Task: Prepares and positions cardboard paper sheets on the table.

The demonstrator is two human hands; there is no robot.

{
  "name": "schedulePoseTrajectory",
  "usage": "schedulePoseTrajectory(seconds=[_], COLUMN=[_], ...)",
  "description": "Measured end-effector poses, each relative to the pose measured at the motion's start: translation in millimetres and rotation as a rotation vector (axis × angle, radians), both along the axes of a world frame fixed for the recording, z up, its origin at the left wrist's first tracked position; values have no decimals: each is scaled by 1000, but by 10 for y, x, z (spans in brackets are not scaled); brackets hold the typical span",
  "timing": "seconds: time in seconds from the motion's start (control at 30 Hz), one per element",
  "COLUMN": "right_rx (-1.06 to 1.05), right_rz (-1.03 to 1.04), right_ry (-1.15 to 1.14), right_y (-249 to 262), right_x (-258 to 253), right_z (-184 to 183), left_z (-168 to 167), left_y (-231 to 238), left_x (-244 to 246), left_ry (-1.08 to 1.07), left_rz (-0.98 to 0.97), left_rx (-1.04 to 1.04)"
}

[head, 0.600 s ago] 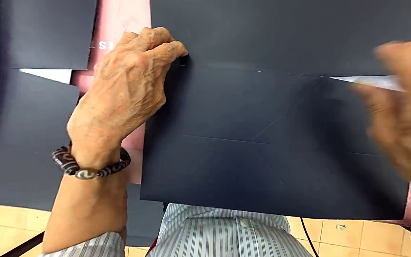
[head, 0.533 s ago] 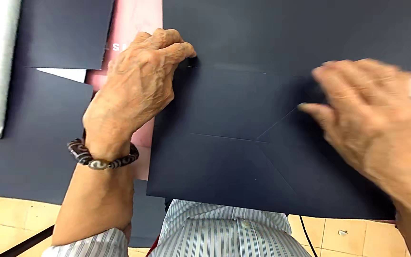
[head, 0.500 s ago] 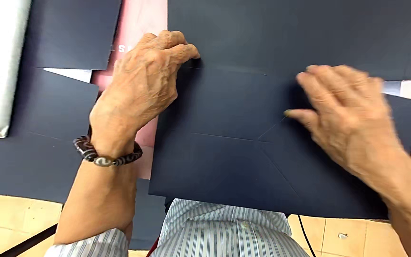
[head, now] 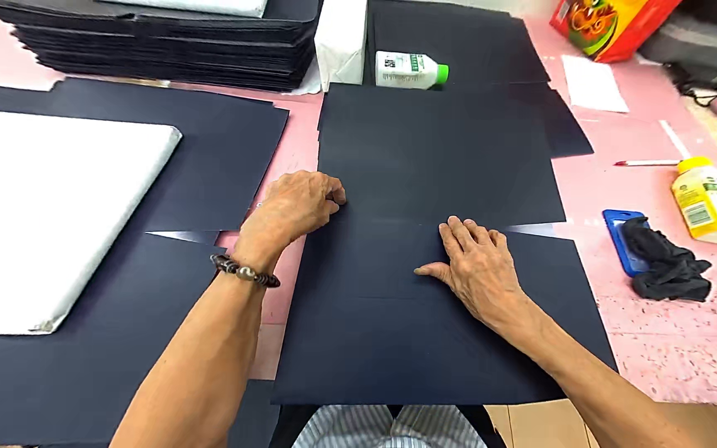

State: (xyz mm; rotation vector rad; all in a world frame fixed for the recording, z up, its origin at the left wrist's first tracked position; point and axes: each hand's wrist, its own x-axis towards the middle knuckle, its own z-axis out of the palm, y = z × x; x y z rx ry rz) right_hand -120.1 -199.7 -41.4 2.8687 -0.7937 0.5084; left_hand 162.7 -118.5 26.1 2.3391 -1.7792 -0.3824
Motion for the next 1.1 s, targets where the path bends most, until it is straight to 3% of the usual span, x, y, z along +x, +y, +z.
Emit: schedulePoseTrajectory(seconds=[0.17,0.4,0.53,0.63,0.9,1.1], right_rx=[62,125,141,145,90,4], right_rz=[4,-3,13,1,-71,-104], right_ry=[33,103,83,65,-5,-69], right_y=[-24,73,11,-41,58,97], right_x=[-8,-37,-50,-57,9,33], right_z=[31,130,79,44,-4,-101], left_z=[46,119,108,97,24,93], left_y=[-236,-325,-345,-401,-320,-354], left_x=[223,245,336,376,465,426], left_ry=[44,-9,115,235,285,527], left_rz=[-10,289,387,404,358,403], left_rx=[36,116,111,80,32,-14])
